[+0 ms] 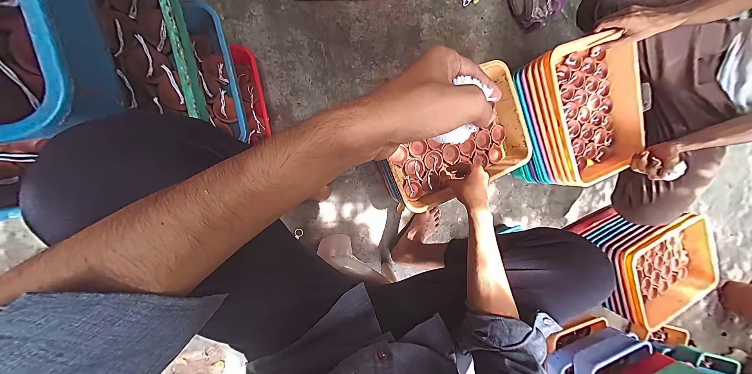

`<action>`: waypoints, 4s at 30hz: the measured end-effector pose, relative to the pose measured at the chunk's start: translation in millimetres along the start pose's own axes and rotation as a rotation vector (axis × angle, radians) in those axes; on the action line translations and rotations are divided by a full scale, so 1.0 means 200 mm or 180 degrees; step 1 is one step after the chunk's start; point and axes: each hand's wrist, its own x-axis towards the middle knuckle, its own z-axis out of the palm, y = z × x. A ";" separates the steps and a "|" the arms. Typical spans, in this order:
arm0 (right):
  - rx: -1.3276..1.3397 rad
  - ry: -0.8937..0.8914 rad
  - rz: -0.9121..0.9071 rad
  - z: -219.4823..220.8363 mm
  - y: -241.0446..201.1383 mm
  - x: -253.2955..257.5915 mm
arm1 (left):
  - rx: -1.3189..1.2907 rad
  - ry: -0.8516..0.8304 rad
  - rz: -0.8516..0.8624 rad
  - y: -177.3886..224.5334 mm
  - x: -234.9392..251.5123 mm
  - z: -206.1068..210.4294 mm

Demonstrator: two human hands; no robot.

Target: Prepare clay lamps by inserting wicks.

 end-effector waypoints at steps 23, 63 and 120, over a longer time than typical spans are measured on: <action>0.3421 0.1073 -0.2465 -0.50 -0.48 -0.45 | 0.0003 -0.0716 0.0153 -0.06 0.04 0.09; 0.3917 0.1045 -0.2222 -0.46 -0.48 -0.44 | 0.0178 -0.0728 0.0431 -0.08 0.05 0.08; 0.4430 0.0949 -0.2121 -0.41 -0.47 -0.42 | -0.0110 -0.0096 0.0277 -0.04 0.04 0.09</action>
